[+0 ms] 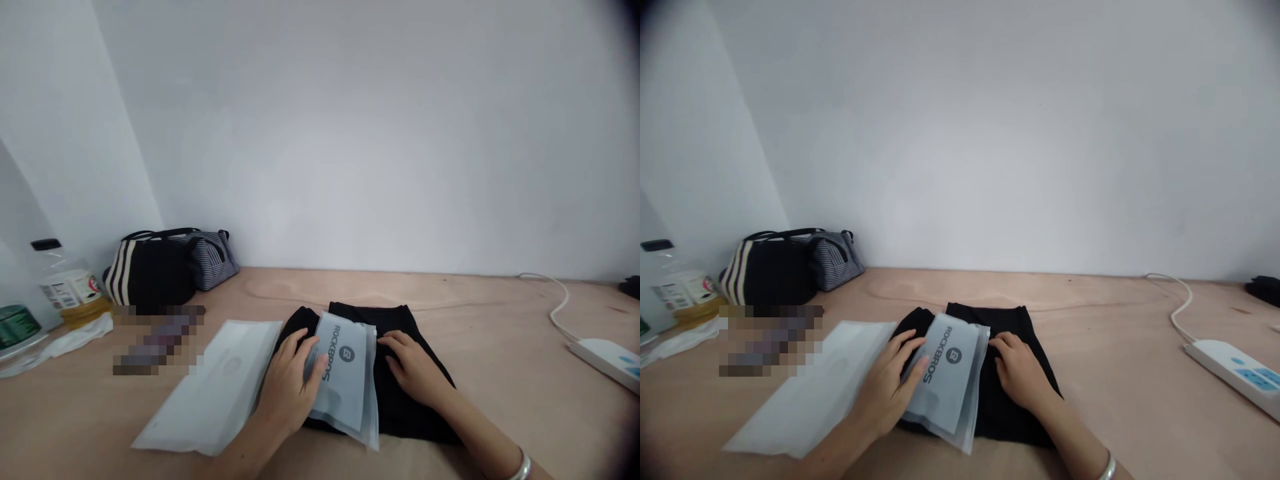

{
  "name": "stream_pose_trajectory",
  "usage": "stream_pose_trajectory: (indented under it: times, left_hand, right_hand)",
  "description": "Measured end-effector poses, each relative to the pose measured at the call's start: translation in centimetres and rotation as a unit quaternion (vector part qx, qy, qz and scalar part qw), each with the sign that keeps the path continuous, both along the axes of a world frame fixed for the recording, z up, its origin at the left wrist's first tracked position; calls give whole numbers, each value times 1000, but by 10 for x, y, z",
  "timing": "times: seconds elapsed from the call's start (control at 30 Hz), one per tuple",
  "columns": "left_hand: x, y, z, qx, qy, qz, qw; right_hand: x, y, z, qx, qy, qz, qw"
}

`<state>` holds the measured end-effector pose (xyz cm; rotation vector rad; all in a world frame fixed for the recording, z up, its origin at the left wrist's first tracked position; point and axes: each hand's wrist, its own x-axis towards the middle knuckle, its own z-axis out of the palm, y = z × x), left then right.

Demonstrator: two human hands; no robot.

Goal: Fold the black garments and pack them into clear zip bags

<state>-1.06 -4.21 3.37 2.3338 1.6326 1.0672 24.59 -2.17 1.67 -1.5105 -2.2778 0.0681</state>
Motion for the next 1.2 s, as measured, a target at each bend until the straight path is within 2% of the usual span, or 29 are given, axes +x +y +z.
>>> stream_pose_trajectory:
  times: [0.17,0.3,0.4,0.5,0.57,0.67,0.73,0.83,0.93,1.03,1.1,1.2]
  left_hand:
    - [3,8,-8,-95,-39,-32,994]
    - [-8,3,3,-135,-20,-36,990]
    - [-19,-8,18,-148,56,1,987]
    - [-14,-13,30,-121,152,43,980]
    - [0,-10,32,-72,193,3,978]
    - [25,2,25,-41,237,-105,965]
    - [33,10,13,-68,259,-127,955]
    - [30,16,-7,-94,257,-85,958]
    - [22,15,-19,-78,241,-54,966]
    - [19,14,-22,-77,239,-54,966]
    - [20,14,-22,-82,242,-55,965]
    - [22,14,-19,-89,247,-49,964]
  right_hand:
    - [-4,-3,-16,-84,-41,-38,995]
    - [-8,-5,-20,-125,-75,-79,986]
    - [-9,-5,-20,-120,-101,-109,982]
    - [-8,-6,-20,-111,-129,-133,976]
    - [-8,-7,-20,-112,-135,-133,975]
    - [-7,-7,-20,-111,-131,-131,977]
    - [-7,-7,-21,-107,-125,-134,977]
    - [-8,-6,-24,-104,-117,-137,978]
    - [-8,-7,-27,-98,-107,-138,980]
    - [-8,-7,-23,-86,-84,-139,983]
    - [-9,-6,-15,-71,-50,-136,987]
    - [-19,2,3,-62,63,-120,989]
